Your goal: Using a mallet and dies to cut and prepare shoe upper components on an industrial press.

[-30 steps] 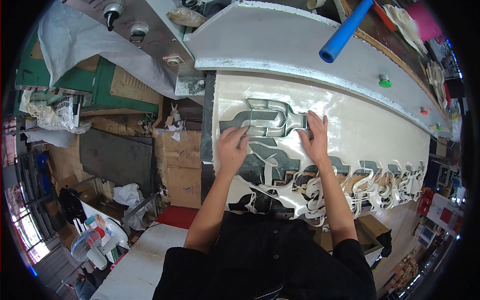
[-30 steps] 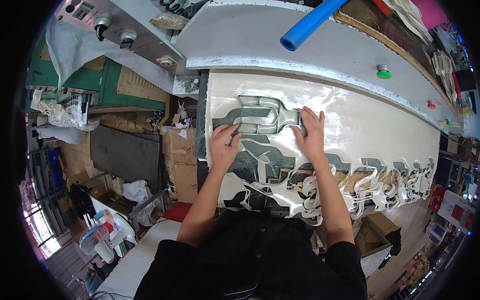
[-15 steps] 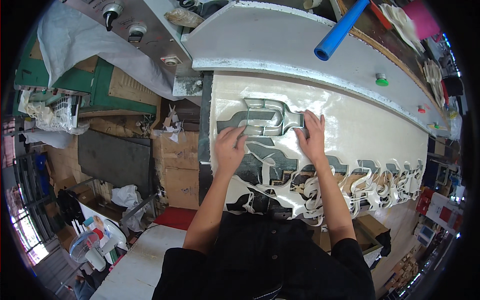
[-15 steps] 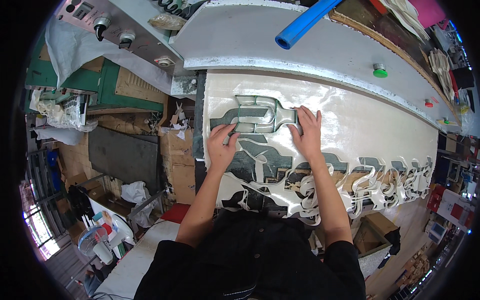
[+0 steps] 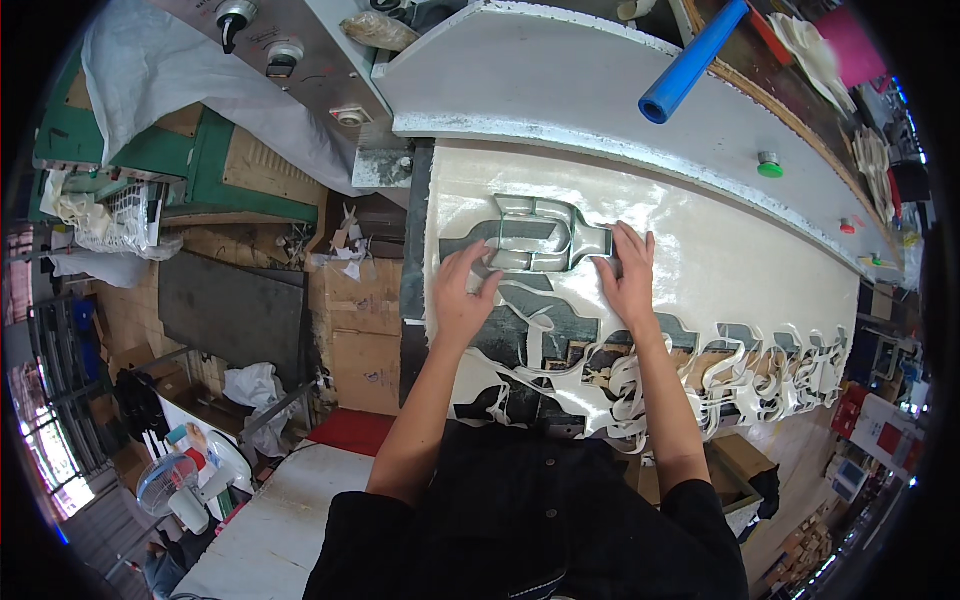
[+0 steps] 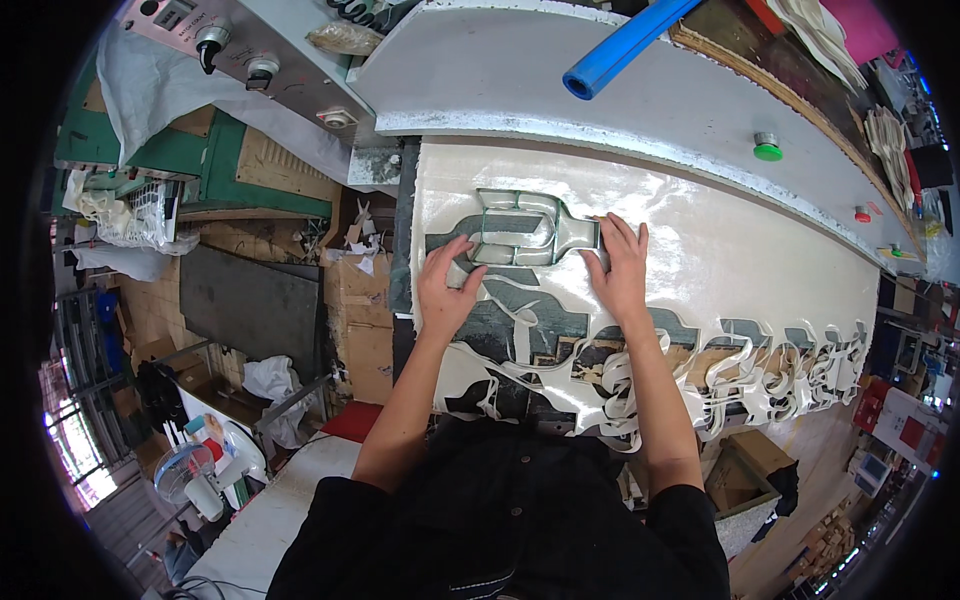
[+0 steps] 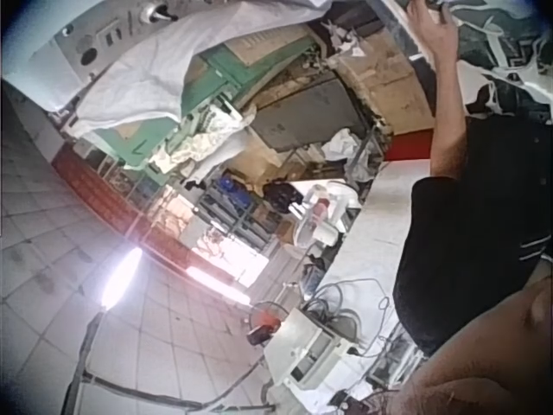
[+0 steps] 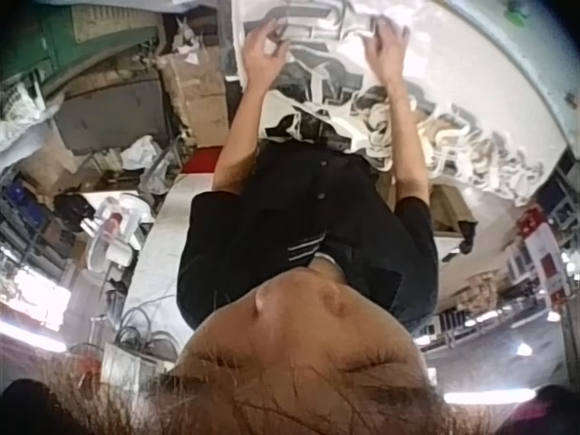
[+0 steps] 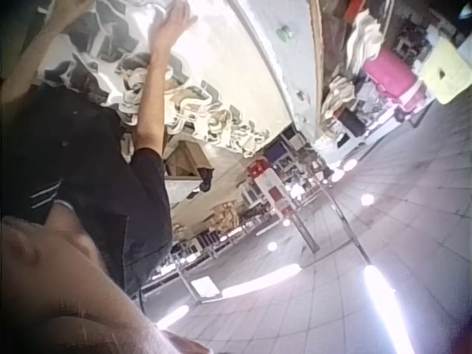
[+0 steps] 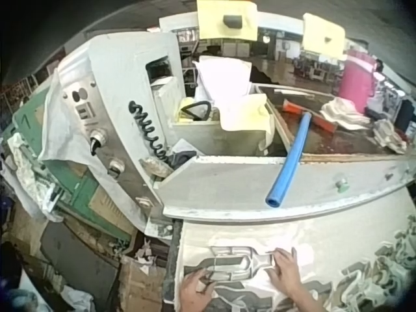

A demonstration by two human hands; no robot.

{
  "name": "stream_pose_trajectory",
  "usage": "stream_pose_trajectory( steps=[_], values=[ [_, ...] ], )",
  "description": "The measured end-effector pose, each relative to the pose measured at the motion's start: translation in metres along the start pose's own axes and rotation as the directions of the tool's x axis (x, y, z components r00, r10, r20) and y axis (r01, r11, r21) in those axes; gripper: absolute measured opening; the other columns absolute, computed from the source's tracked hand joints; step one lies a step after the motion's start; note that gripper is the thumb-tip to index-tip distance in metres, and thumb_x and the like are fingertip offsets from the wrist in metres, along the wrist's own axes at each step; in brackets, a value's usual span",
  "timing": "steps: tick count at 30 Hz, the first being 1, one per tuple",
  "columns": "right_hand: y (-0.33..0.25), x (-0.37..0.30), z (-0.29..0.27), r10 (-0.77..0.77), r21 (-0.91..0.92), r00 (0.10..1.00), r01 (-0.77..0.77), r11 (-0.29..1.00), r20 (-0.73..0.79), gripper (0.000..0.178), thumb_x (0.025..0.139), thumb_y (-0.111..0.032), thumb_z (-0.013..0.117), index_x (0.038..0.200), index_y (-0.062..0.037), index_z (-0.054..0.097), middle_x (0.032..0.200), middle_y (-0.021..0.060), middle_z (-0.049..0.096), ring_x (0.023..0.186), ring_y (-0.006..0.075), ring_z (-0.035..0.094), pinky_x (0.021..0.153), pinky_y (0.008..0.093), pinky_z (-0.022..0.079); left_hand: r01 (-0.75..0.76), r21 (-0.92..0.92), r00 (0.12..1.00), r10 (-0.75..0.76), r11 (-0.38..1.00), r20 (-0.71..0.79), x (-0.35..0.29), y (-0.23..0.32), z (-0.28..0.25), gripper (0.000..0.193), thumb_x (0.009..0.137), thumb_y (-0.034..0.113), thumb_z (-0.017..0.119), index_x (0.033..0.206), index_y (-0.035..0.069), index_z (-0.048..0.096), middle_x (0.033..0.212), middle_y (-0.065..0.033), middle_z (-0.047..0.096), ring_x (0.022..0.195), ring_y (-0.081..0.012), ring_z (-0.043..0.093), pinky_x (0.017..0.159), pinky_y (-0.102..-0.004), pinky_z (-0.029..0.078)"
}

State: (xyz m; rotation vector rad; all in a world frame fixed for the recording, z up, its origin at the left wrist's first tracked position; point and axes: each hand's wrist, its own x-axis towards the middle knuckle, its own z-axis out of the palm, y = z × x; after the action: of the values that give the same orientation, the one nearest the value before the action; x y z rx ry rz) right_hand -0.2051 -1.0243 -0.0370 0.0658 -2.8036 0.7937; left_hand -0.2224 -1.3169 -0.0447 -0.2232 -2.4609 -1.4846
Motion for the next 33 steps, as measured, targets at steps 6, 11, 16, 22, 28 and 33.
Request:
stream_pose_trajectory(
  steps=[6, 11, 16, 22, 28, 33],
  values=[
    [-0.002, 0.002, -0.001, 0.004, -0.005, 0.999, -0.004, 1.0, 0.042, 0.057, 0.09, -0.018, 0.078, 0.141, -0.0006, 0.061, 0.143, 0.0223, 0.062, 0.138, 0.0383, 0.054, 0.128, 0.0597, 0.02, -0.05, 0.089, 0.997, 0.045, 0.995, 0.056, -0.003, -0.012, -0.002, 0.035, 0.078, 0.005, 0.087, 0.113, 0.003, 0.078, 0.106, -0.014, 0.078, 0.104, -0.0322, 0.07, 0.09, -0.0401, 0.056],
    [0.001, 0.001, 0.0, 0.03, 0.002, 1.0, -0.03, 1.0, 0.005, 0.056, 0.09, -0.019, 0.079, 0.142, -0.0073, 0.061, 0.138, 0.0183, 0.065, 0.14, 0.0346, 0.053, 0.129, 0.0601, 0.018, -0.032, 0.063, 0.999, 0.03, 0.997, 0.044, -0.003, -0.011, 0.002, 0.03, 0.08, 0.005, 0.084, 0.109, 0.004, 0.08, 0.1, -0.0129, 0.078, 0.101, -0.031, 0.071, 0.088, -0.0402, 0.055],
    [0.001, 0.001, 0.001, 0.037, 0.032, 0.999, -0.037, 0.999, 0.008, 0.055, 0.09, -0.019, 0.078, 0.141, -0.0067, 0.061, 0.139, 0.0189, 0.064, 0.14, 0.0349, 0.053, 0.129, 0.0599, 0.018, -0.04, 0.083, 0.999, 0.037, 0.996, 0.038, -0.003, -0.014, 0.001, 0.032, 0.078, 0.005, 0.087, 0.109, 0.003, 0.081, 0.1, -0.0149, 0.078, 0.099, -0.0308, 0.071, 0.086, -0.0385, 0.056],
    [0.001, 0.002, -0.004, 0.032, 0.044, 0.999, -0.032, 0.999, 0.009, 0.057, 0.09, -0.02, 0.079, 0.142, -0.0068, 0.06, 0.14, 0.0189, 0.064, 0.141, 0.0346, 0.053, 0.128, 0.0604, 0.018, -0.097, 0.089, 0.994, 0.092, 0.991, 0.06, 0.003, -0.005, -0.004, 0.033, 0.081, 0.01, 0.085, 0.113, 0.004, 0.078, 0.104, -0.0126, 0.077, 0.098, -0.0331, 0.071, 0.086, -0.0407, 0.056],
    [-0.014, 0.012, -0.04, 0.058, 0.268, 0.998, -0.054, 0.962, -0.007, 0.06, 0.088, -0.017, 0.081, 0.143, -0.0043, 0.059, 0.14, 0.0215, 0.064, 0.133, 0.0388, 0.058, 0.118, 0.0475, 0.042, -0.05, -0.16, 0.885, 0.118, 0.986, 0.45, -0.067, 0.068, -0.03, 0.032, 0.084, 0.016, 0.085, 0.113, 0.004, 0.074, 0.104, -0.0133, 0.073, 0.102, -0.0339, 0.068, 0.088, -0.0436, 0.055],
    [0.002, 0.045, -0.101, -0.007, 0.222, 1.0, 0.012, 0.975, -0.02, 0.039, 0.089, -0.016, 0.082, 0.124, -0.0011, 0.073, 0.12, 0.0208, 0.074, 0.108, 0.032, 0.073, 0.096, 0.04, 0.057, -0.082, -0.264, 0.456, 0.271, 0.961, 0.848, -0.097, 0.088, -0.005, 0.039, 0.09, 0.033, 0.079, 0.116, 0.003, 0.073, 0.11, -0.0139, 0.068, 0.11, -0.0351, 0.065, 0.096, -0.0434, 0.053]
  ],
)
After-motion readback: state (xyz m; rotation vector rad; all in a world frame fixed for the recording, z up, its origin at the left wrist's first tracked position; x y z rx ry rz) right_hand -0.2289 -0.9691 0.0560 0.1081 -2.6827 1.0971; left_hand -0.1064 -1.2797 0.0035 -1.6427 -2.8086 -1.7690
